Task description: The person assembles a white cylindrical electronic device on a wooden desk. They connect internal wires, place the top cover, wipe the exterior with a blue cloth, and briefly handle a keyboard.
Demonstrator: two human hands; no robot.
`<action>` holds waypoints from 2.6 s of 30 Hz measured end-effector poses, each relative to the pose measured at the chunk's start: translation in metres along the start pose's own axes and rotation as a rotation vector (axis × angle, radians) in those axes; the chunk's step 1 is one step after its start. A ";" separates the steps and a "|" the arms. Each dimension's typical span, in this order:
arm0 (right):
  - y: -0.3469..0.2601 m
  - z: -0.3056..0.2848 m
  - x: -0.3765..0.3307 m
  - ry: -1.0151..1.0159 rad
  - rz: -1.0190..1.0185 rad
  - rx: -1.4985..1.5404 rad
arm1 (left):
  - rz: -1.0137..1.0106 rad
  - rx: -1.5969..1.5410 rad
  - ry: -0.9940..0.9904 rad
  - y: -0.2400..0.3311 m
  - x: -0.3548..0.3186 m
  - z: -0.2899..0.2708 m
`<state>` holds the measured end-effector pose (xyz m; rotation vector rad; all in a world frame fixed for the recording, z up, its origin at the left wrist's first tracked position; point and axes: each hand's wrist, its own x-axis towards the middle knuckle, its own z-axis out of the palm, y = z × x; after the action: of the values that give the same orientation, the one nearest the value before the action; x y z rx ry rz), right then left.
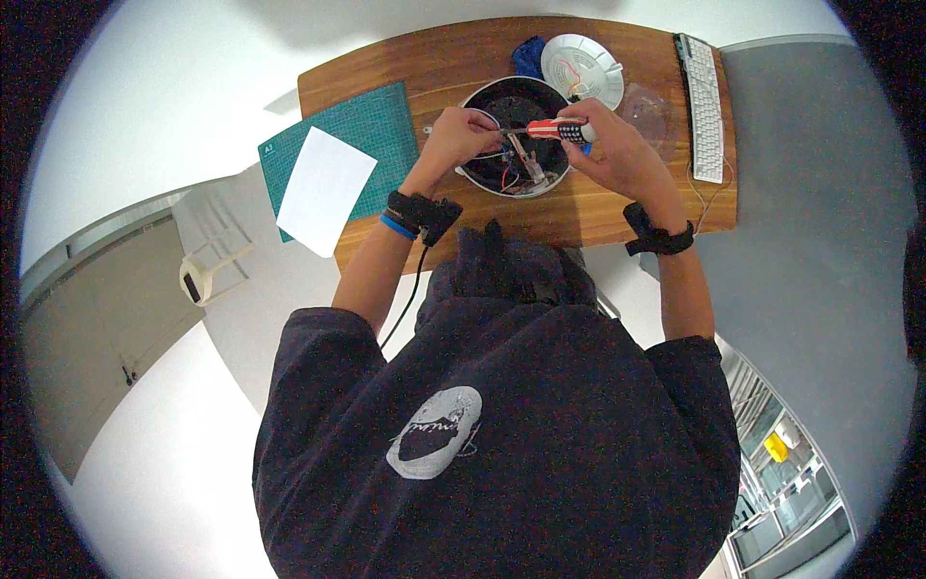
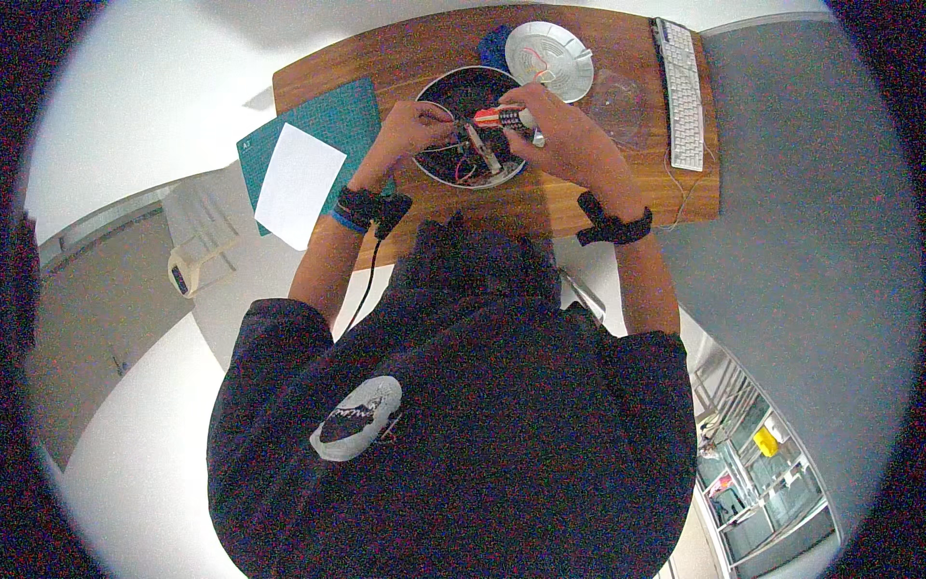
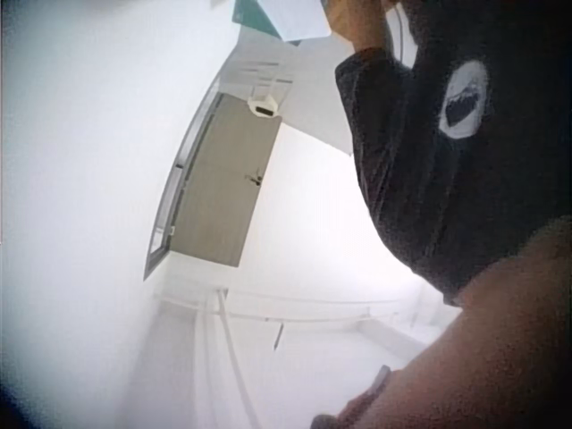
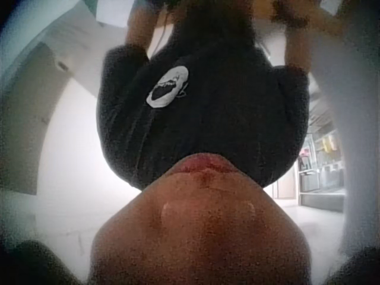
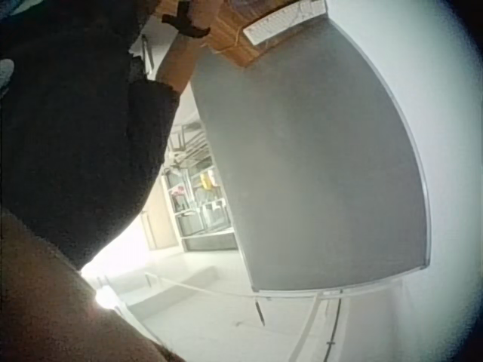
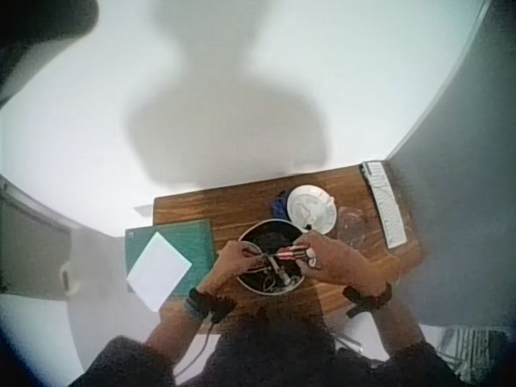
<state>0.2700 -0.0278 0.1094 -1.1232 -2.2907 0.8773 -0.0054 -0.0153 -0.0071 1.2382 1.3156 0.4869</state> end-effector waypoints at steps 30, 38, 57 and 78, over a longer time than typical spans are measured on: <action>-0.002 0.000 0.000 -0.089 0.106 -0.067 | 0.007 0.073 -0.018 -0.004 0.001 0.000; -0.017 0.004 0.008 0.015 -0.050 -0.177 | 0.017 0.051 -0.022 -0.004 -0.001 0.000; -0.037 0.000 0.010 -0.055 -0.091 -0.248 | 0.030 0.093 0.023 -0.006 -0.002 0.001; -0.051 0.000 0.023 -0.248 0.117 -0.594 | 0.058 0.203 0.038 -0.002 -0.009 0.001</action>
<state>0.2300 -0.0331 0.1474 -1.4661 -2.8176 0.3871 -0.0077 -0.0235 -0.0050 1.4440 1.3903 0.4267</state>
